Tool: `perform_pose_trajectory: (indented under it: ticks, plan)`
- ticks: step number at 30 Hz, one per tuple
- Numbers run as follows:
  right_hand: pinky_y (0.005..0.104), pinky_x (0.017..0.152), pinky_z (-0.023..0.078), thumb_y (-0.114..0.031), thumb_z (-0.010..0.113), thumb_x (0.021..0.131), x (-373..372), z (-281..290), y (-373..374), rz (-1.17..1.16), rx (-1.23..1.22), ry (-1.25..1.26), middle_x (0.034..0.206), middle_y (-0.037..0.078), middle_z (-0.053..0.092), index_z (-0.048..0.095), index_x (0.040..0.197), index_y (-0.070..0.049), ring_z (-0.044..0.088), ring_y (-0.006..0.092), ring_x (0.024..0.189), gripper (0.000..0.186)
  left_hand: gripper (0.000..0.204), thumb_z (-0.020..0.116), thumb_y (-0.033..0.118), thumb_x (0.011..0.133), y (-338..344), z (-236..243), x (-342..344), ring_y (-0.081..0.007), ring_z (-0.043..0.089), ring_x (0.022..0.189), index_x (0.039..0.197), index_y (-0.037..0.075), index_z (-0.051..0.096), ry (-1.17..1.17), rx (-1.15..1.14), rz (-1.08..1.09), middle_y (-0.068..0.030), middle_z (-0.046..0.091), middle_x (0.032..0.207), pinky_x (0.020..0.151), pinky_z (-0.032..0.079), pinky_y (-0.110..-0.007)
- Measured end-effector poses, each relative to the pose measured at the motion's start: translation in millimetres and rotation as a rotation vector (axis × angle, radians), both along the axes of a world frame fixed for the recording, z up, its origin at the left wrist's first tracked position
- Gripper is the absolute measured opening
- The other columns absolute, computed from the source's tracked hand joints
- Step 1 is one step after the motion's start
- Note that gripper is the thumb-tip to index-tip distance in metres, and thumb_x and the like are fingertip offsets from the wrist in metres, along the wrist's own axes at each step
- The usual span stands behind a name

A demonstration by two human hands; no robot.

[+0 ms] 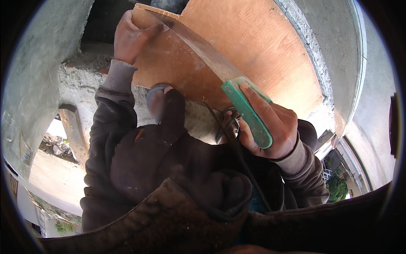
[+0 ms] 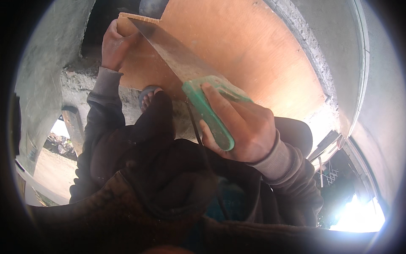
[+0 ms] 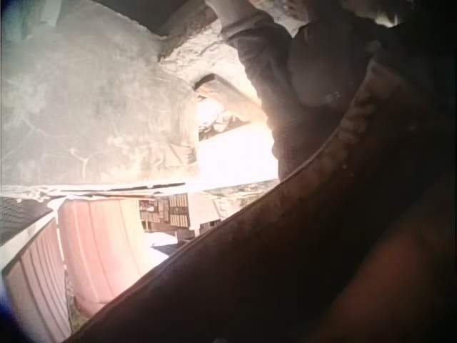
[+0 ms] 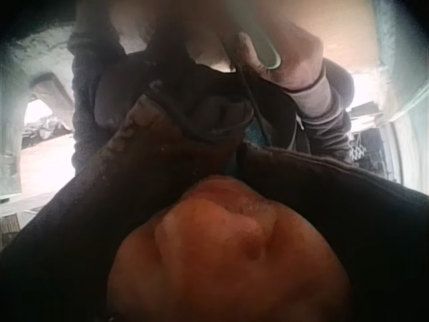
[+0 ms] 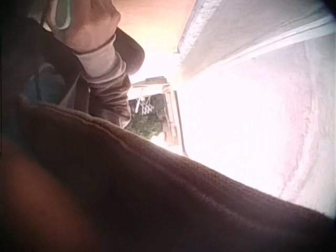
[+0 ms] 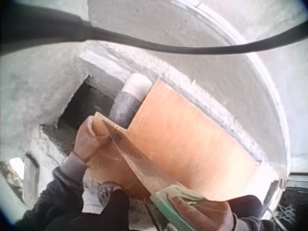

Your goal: The person installs a large wooden panel into a curved concrete opening. They position the panel, then repeatedly hammer nails along the edges to secure it in place.

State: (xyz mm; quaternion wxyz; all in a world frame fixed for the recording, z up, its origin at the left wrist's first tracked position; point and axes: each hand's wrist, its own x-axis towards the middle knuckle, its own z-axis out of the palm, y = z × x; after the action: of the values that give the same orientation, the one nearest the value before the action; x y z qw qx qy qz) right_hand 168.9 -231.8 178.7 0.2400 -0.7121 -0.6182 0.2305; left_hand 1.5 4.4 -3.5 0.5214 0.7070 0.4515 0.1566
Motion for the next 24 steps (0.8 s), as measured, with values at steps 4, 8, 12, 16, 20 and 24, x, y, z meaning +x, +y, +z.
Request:
perform_pose_trajectory:
  ticks: [4,8,12,16,20,24]
  plan:
    - [0.036,0.061,0.059,-0.019,0.072,0.083,-14,-30,53,-0.014,-0.004,-0.041,0.085,0.018,0.071,0.061,0.122,0.005,0.071,0.0293,0.067,0.047,0.047,0.086,0.025,0.071,8,-12,3,-0.0168,0.067,0.084,0.1,-0.001,0.06,-0.042,-0.034,-0.027,-0.0102,0.068,0.092,0.075,0.054,-0.032]
    - [0.0315,0.059,0.057,-0.019,0.069,0.086,-6,-14,41,-0.03,0.102,0.062,0.08,0.018,0.072,0.06,0.123,0.009,0.071,0.024,0.063,0.047,0.052,0.086,0.026,0.073,15,-30,-8,-0.0156,0.067,0.086,0.108,-0.001,0.057,-0.191,-0.139,-0.082,-0.0093,0.068,0.095,0.078,0.054,-0.031]
    - [0.0265,0.057,0.054,-0.024,0.062,0.09,19,55,-2,-0.181,0.05,0.174,0.079,0.017,0.071,0.06,0.123,0.011,0.07,0.0201,0.065,0.048,0.065,0.086,0.029,0.075,9,-22,-4,-0.0151,0.066,0.09,0.121,0.0,0.049,-0.24,-0.163,0.082,-0.0094,0.068,0.1,0.081,0.054,-0.03]
    - [0.0236,0.054,0.043,-0.04,0.055,0.097,45,64,-31,-0.469,0.19,0.037,0.067,0.004,0.062,0.058,0.125,0.014,0.055,0.0084,0.057,0.061,0.073,0.084,0.026,0.078,13,-17,9,-0.0175,0.064,0.103,0.132,0.001,0.041,-0.143,-0.267,-0.042,-0.0128,0.065,0.108,0.087,0.053,-0.031]
    - [0.0249,0.059,0.044,-0.046,0.055,0.097,54,58,-44,-0.604,0.255,0.057,0.063,0.003,0.057,0.057,0.126,0.015,0.053,0.0094,0.059,0.067,0.085,0.082,0.053,0.071,25,-38,12,-0.0261,0.064,0.108,0.131,0.005,0.047,0.017,-0.046,-0.11,-0.0169,0.065,0.112,0.093,0.049,-0.04]
    - [0.0247,0.06,0.045,-0.048,0.056,0.096,54,63,-54,-0.641,0.235,0.039,0.064,0.004,0.057,0.058,0.124,0.016,0.053,0.011,0.059,0.07,0.085,0.082,0.055,0.068,36,-52,11,-0.0332,0.062,0.108,0.13,0.005,0.05,0.179,0.242,-0.169,-0.0182,0.064,0.113,0.095,0.048,-0.042]
